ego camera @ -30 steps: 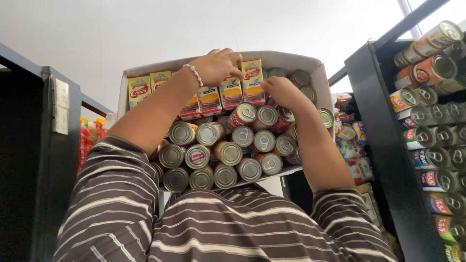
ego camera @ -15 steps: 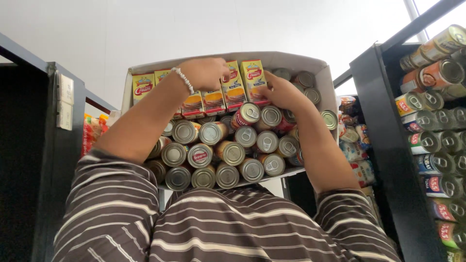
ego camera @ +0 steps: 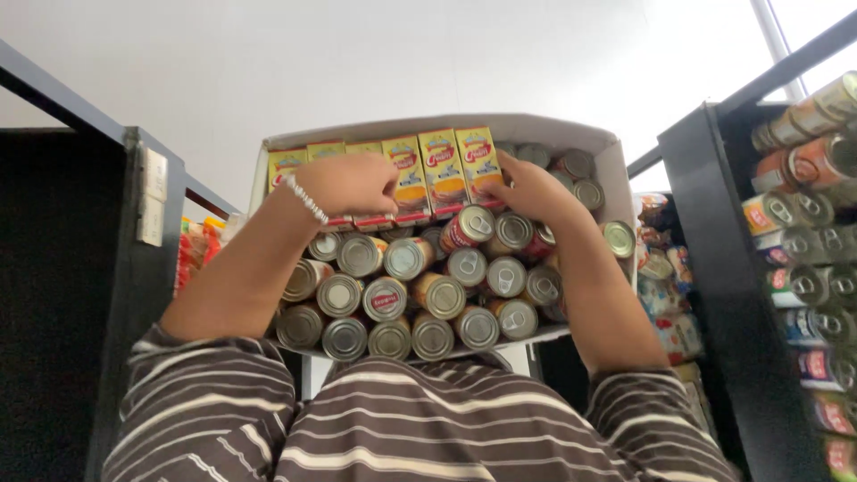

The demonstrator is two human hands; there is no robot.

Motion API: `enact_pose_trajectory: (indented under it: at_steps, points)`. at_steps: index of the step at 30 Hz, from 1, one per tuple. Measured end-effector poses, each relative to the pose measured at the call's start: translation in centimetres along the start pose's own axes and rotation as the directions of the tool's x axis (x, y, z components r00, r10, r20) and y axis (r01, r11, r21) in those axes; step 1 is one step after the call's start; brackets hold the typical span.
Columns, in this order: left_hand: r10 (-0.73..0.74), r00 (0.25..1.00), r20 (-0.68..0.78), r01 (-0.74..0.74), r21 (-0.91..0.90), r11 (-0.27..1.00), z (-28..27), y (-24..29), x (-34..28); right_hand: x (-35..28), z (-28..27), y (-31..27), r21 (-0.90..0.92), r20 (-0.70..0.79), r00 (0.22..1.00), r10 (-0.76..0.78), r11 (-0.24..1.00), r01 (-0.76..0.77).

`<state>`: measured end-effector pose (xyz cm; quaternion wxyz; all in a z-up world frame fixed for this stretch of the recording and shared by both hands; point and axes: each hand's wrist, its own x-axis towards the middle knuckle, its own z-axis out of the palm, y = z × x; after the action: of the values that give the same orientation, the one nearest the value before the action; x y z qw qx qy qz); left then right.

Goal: The recorder is collecting various canned goods and small juice cartons from grocery shelves and placing them into a large white plastic crate.

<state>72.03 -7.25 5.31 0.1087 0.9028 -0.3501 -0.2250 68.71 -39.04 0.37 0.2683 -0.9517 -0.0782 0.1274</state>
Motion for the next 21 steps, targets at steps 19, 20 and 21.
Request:
enact_pose_trajectory:
  at_steps: [19, 20, 21]
  points:
    - [-0.742, 0.245, -0.624, -0.017, -0.768, 0.641, 24.7, 25.8, -22.7, -16.3, -1.3, -9.9, 0.311, 0.527, 0.184, -0.830, 0.390, 0.867]
    - [-0.750, 0.229, -0.620, 0.072, -0.758, 0.649, 25.5, 27.5, -23.5, -15.9, -0.6, -9.3, 0.309, 0.516, 0.163, -0.841, 0.361, 0.880]
    - [-0.760, 0.222, -0.610, 0.162, -0.746, 0.646, 26.5, 29.3, -24.4, -15.8, 0.3, -8.7, 0.309, 0.503, 0.149, -0.852, 0.337, 0.889]
